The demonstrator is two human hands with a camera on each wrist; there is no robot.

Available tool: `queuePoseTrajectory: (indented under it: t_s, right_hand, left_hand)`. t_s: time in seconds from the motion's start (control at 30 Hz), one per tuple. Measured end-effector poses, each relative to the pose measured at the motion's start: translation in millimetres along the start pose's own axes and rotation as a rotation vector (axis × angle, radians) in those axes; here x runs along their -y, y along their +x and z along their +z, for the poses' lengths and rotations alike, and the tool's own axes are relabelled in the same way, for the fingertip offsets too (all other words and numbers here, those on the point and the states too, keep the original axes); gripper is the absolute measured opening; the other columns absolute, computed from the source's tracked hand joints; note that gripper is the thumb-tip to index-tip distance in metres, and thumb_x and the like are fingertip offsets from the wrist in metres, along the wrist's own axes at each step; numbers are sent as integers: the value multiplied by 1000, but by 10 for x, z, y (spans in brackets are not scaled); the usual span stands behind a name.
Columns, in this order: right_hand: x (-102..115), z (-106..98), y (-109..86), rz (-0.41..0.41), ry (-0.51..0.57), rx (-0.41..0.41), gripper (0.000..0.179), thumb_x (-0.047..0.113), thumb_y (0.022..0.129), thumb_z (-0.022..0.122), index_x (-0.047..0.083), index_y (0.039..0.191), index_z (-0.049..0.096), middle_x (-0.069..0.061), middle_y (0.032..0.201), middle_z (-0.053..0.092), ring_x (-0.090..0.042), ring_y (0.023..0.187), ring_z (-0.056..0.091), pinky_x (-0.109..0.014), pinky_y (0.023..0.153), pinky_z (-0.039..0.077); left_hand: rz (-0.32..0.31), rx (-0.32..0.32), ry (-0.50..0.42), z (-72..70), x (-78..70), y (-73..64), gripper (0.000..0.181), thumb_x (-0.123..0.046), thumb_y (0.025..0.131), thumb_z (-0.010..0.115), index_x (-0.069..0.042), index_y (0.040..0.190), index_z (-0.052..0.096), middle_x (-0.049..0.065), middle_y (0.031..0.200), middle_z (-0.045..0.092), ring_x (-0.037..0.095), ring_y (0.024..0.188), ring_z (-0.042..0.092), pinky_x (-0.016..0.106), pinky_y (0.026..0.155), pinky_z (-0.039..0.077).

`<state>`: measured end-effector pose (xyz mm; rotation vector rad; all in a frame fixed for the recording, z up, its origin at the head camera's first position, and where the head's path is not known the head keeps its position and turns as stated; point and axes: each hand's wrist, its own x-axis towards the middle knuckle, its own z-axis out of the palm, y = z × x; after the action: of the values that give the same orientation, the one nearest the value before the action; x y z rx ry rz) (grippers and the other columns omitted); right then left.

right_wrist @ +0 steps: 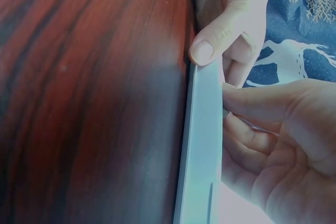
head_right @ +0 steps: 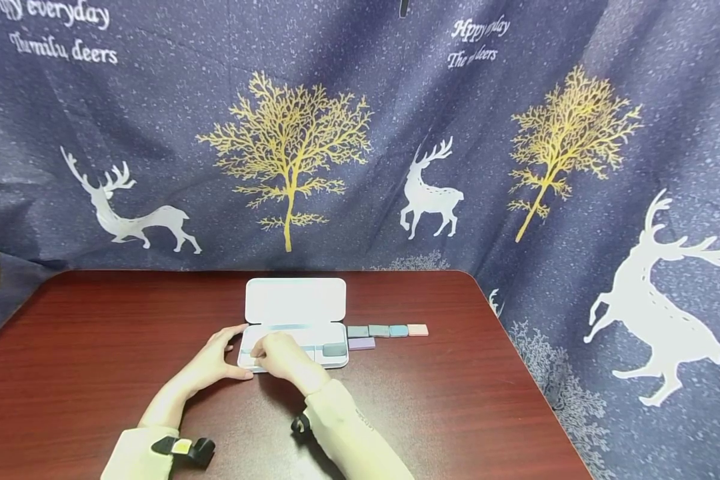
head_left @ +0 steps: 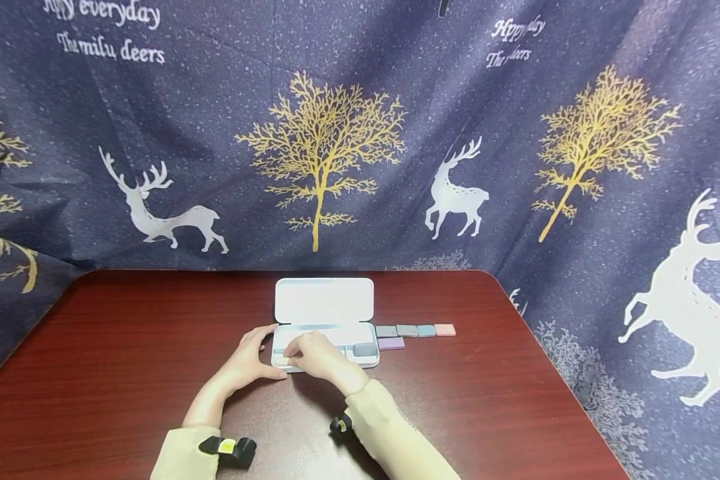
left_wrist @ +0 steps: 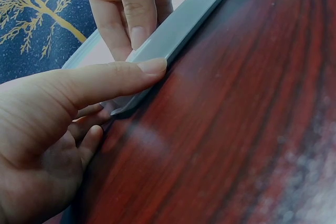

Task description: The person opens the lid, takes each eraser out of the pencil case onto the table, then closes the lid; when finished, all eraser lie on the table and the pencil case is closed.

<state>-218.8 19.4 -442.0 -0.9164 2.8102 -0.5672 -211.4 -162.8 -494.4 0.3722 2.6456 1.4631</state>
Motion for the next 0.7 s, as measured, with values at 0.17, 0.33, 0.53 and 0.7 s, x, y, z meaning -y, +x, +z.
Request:
queuePoseTrajectory:
  t_s: [0.17, 0.33, 0.53, 0.7]
  right_hand:
    - [-12, -26, -6, 14, 23, -18, 16, 10, 88, 68, 9, 102, 76, 1, 99, 76, -10, 100, 69, -17, 87, 54]
    - [-26, -96, -43, 2, 55, -50, 14, 9, 88, 68, 8, 99, 76, -1, 95, 76, -11, 92, 69, -17, 83, 54]
    - [-105, -169, -105, -25, 87, -78, 14, 7, 89, 67, 5, 100, 75, -5, 94, 75, -13, 86, 68, -18, 80, 54]
    - [-213, -240, -168, -21, 132, -101, 14, 6, 90, 65, 3, 101, 74, -7, 96, 74, -15, 84, 67, -20, 78, 54]
  left_hand:
    - [-2, -1, 0, -2, 8, 3, 104, -18, 61, 92, 6, 145, 35, 29, 146, 35, 45, 130, 37, 54, 106, 45]
    - [-5, -9, 4, 1, 8, 6, 103, -17, 61, 92, 6, 145, 36, 29, 145, 36, 44, 130, 37, 53, 107, 45]
    - [-4, -12, 13, 5, 4, -2, 103, -18, 61, 92, 6, 144, 37, 29, 145, 38, 44, 128, 40, 53, 105, 46]
    - [-8, -7, 14, 17, -4, 8, 103, -18, 61, 92, 6, 144, 37, 29, 145, 38, 44, 129, 40, 53, 106, 46]
